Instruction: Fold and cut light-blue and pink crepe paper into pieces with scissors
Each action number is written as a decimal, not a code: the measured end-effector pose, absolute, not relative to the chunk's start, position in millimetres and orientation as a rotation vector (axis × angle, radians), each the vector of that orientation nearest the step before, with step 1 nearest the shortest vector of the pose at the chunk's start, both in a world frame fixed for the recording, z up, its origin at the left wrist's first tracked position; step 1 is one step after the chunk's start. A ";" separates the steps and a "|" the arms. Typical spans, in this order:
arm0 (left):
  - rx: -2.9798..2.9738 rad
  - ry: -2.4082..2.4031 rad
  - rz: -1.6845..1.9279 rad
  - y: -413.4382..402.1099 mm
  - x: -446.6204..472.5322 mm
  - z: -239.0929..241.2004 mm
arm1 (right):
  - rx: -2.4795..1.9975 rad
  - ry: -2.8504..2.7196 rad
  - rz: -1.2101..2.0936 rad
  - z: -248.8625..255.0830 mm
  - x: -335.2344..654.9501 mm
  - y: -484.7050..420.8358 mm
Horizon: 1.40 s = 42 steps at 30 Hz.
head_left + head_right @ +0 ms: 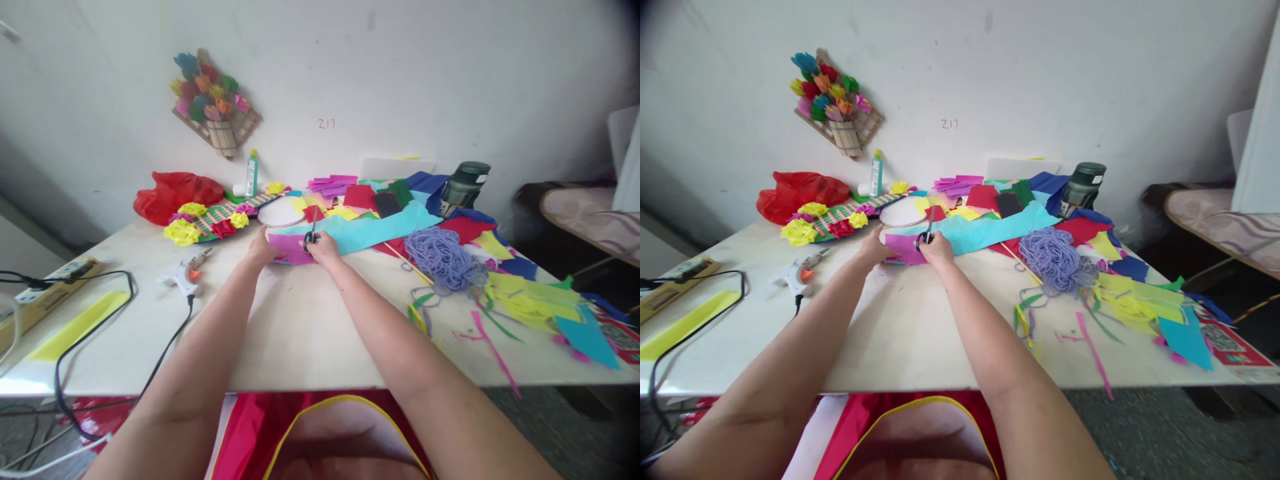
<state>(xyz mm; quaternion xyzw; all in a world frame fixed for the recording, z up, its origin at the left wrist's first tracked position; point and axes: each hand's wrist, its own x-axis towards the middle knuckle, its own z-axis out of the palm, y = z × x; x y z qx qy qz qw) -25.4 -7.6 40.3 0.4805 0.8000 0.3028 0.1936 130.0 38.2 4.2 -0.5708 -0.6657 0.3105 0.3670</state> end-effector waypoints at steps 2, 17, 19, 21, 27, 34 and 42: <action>1.459 2.197 0.915 -7.2 -29.8 34.9 | -1.471 -1.686 0.825 4.1 129.9 39.1; 1.454 2.048 0.966 -7.8 -32.9 21.9 | -1.339 -1.411 1.203 7.3 128.4 37.5; 1.476 2.066 0.971 -8.8 -33.7 21.5 | -1.335 -1.402 1.207 6.7 128.0 37.5; 1.522 2.089 0.992 -9.6 -35.0 20.8 | -1.333 -1.405 1.197 5.0 127.5 38.9; 1.471 2.043 1.086 -7.6 -41.9 13.9 | -1.359 -1.445 1.139 -0.7 126.4 44.9; 1.156 1.784 1.283 -7.6 -46.9 10.5 | -1.352 -1.431 1.163 3.0 127.0 40.8; 1.095 1.546 1.316 -15.7 -49.2 14.3 | -1.345 -1.408 1.191 6.4 127.3 37.6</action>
